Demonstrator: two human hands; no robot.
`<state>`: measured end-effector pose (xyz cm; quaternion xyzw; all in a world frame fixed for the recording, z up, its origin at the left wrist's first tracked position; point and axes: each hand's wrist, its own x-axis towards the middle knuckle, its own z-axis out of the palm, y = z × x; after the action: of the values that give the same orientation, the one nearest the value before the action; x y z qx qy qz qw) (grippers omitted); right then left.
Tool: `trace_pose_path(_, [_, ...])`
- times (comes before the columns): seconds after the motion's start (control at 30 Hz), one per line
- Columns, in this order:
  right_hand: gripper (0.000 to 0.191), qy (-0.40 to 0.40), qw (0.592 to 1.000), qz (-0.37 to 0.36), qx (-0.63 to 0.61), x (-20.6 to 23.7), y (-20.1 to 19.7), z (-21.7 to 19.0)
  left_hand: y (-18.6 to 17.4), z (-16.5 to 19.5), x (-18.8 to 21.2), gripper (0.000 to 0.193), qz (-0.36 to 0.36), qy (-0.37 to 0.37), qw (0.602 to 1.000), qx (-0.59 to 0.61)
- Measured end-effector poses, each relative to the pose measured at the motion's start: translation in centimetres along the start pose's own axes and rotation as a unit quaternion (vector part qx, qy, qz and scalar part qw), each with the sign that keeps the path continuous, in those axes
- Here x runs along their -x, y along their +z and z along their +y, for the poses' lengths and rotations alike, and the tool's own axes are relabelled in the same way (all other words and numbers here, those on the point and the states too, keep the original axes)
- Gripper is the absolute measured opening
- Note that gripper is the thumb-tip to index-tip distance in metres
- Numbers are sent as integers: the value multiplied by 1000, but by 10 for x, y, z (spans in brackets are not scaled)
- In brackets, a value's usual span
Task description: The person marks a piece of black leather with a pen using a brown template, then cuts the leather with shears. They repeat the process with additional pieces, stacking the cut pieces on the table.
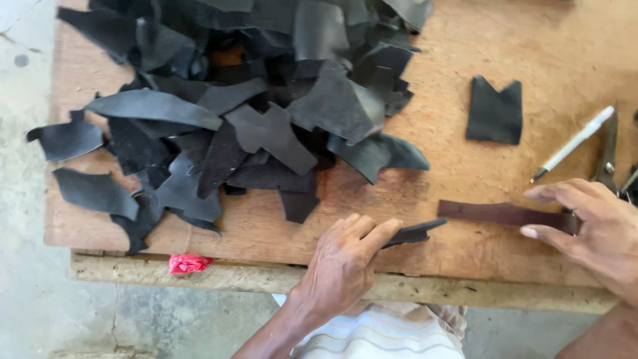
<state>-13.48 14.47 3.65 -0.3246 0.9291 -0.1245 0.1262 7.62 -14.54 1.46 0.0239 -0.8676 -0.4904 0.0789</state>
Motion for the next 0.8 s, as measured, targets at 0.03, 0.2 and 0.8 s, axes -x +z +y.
trace_pose_path(0.03, [49, 0, 999, -9, 42, -7, -1, -13, -4, -1, 2, 45, 12, 2, 1000, -3])
trace_pose_path(0.2, [26, -94, 995, 17, -36, -46, 7, -93, -23, -9, 12, 40, 85, 22, 995, -38])
trace_pose_path(0.8, [25, -416, 903, 87, -60, -179, 68, -323, -31, -51, 36, 28, 167, 68, 984, -10])
